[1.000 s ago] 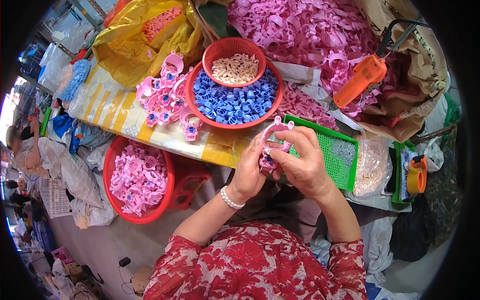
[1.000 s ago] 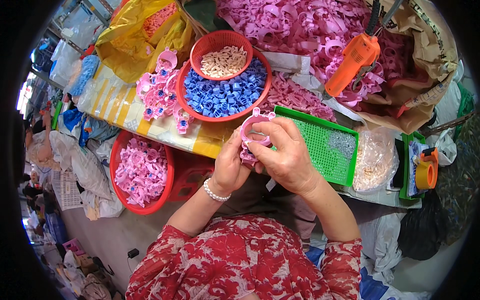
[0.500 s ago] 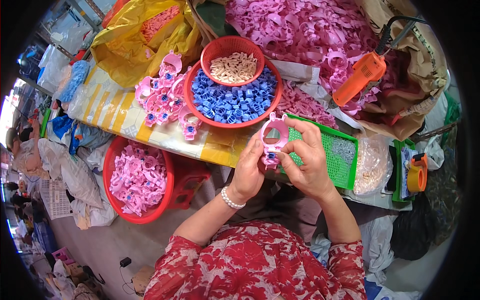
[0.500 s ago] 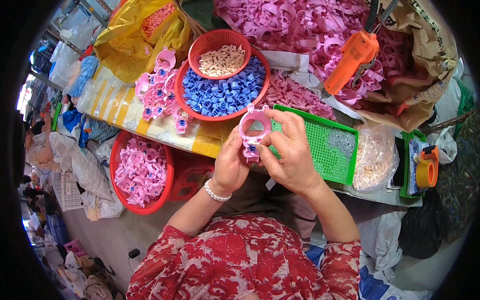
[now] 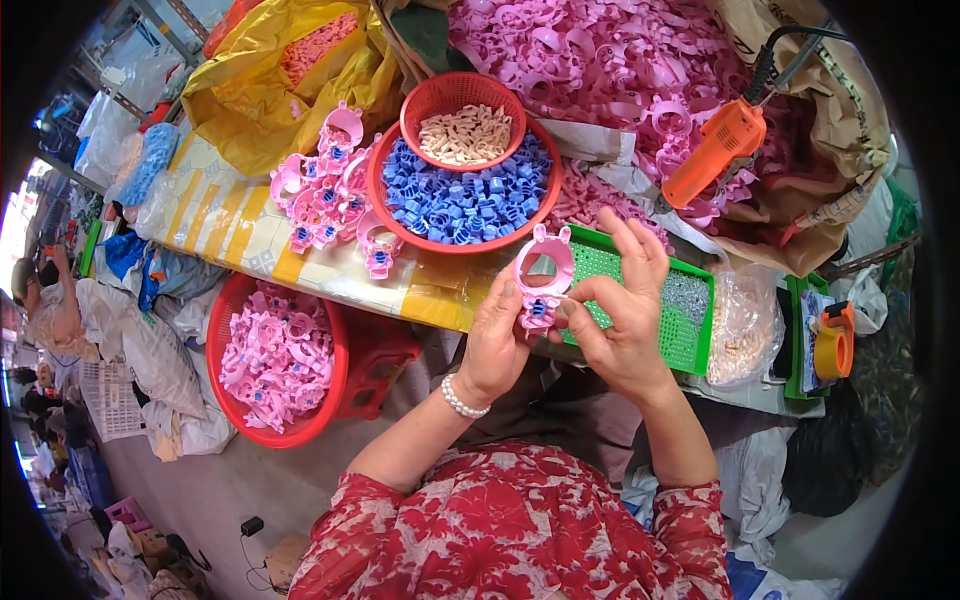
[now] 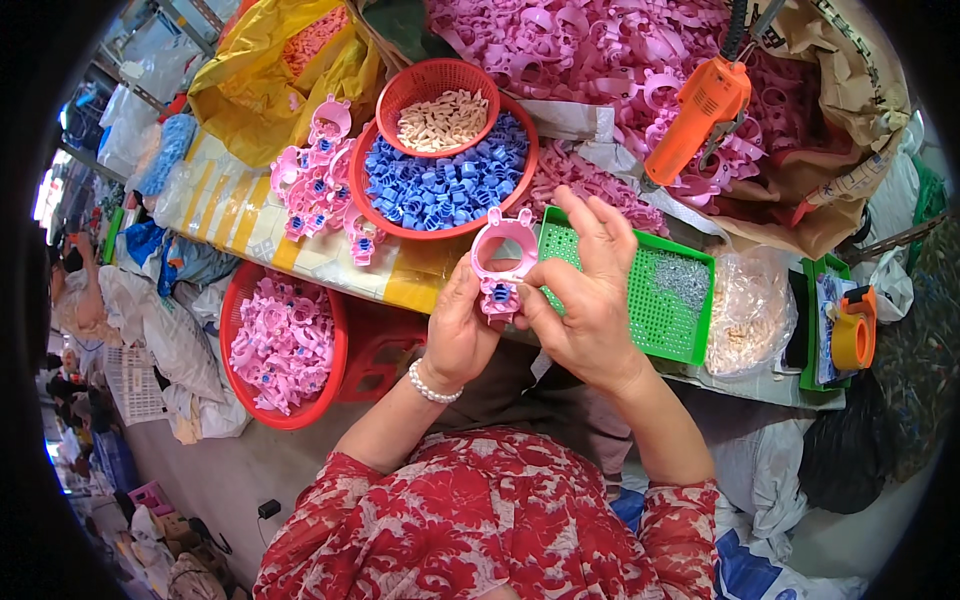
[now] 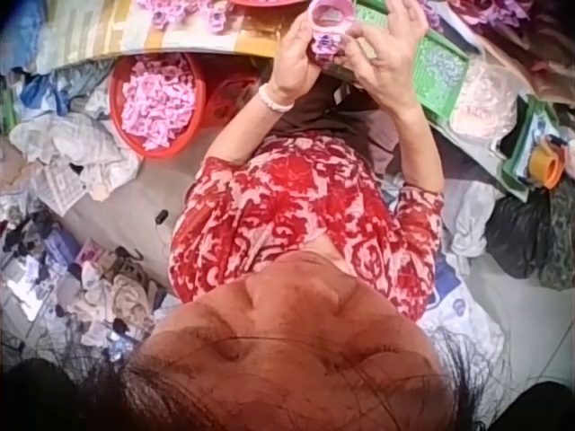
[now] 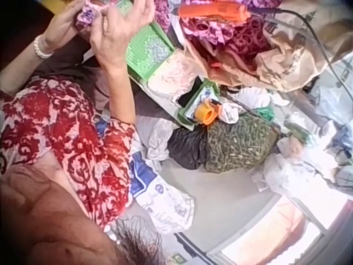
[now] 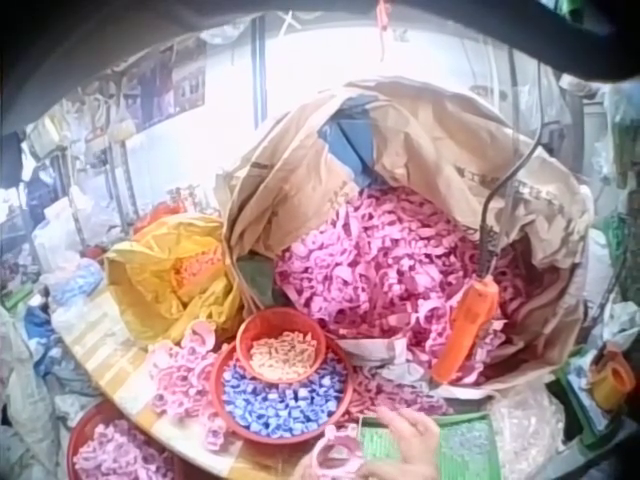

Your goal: Use a hot glue gun to assemble small toy components onto a pink plastic frame.

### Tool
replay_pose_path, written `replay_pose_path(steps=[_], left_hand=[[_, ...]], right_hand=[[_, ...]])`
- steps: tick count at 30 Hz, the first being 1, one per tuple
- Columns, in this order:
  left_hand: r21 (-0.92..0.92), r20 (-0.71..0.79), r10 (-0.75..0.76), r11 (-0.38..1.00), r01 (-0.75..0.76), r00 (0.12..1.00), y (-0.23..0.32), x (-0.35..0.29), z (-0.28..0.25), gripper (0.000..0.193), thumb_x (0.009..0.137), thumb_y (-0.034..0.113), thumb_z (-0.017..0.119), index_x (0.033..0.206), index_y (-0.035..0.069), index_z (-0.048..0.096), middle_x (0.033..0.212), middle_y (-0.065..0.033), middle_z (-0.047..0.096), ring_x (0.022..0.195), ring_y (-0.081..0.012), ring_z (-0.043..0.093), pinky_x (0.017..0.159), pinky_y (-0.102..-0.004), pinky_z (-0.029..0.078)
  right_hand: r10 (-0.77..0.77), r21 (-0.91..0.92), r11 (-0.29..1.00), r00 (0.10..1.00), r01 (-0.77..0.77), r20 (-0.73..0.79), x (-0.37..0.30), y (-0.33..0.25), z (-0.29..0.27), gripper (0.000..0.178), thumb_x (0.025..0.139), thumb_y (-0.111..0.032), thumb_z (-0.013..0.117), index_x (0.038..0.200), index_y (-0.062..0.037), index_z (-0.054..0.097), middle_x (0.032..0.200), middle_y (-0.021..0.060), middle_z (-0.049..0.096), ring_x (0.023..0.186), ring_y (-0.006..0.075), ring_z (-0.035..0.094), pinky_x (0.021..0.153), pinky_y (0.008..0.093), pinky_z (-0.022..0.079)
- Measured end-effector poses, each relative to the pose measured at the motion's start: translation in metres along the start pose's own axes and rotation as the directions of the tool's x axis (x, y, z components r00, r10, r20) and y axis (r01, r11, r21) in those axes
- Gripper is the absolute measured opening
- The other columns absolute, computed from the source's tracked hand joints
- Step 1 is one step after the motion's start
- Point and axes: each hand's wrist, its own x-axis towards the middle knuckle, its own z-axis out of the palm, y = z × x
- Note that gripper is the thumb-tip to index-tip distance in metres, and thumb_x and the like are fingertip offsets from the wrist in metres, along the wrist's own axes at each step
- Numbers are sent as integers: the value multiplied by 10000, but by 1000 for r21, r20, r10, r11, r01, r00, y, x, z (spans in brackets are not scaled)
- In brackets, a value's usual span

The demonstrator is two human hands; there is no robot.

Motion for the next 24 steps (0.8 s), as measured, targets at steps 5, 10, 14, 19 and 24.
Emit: replay_pose_path(steps=[5, 10, 14, 19, 24], left_hand=[[50, -19, 27, 998, -26, 999, 2, -1, 3, 474, 1021, 332, 292, 1405, 55, 308, 1211, -65, 536, 908, -105, 580, 655, -233, 503], [87, -33, 90, 992, -87, 995, -3, 0, 9, 478, 1020, 328, 304, 1406, 45, 307, 1216, -71, 533, 916, -106, 575, 670, -234, 497], [142, -48, 136, 982, -128, 990, -3, -3, 12, 483, 1020, 316, 315, 1417, 43, 291, 1234, -72, 524, 927, -106, 571, 678, -232, 495], [179, -46, 177, 970, -166, 983, -6, -3, 12, 491, 1021, 307, 318, 1432, 43, 268, 1257, -74, 507, 950, -107, 560, 685, -230, 491], [230, -11, 212, 951, -204, 977, -10, -6, 12, 491, 1021, 283, 330, 1438, 34, 257, 1290, -74, 484, 1025, -123, 542, 768, -242, 486]], right_hand=[[-30, -91, 995, 1000, 30, -3, -2, -3, -8, 109, 693, -102, 710, 740, -56, 623, 1355, 234, 438, 1263, 405, 333, 1043, 482, 227], [6, -35, 999, 1000, -5, 15, -4, -5, -2, 109, 699, -100, 713, 712, -51, 616, 1349, 217, 455, 1262, 396, 342, 1044, 475, 235], [19, -65, 998, 1000, -20, -8, -3, -5, -1, 116, 686, -89, 706, 695, -30, 606, 1297, 221, 492, 1235, 409, 365, 1018, 489, 279], [76, 23, 997, 997, -76, -6, -5, -3, 5, 106, 670, -73, 690, 679, -19, 598, 1241, 221, 531, 1199, 423, 395, 996, 502, 313], [283, 159, 948, 959, -275, -29, -11, -4, 13, 127, 703, -91, 682, 660, -20, 585, 1213, 199, 558, 1188, 404, 413, 997, 476, 325]])
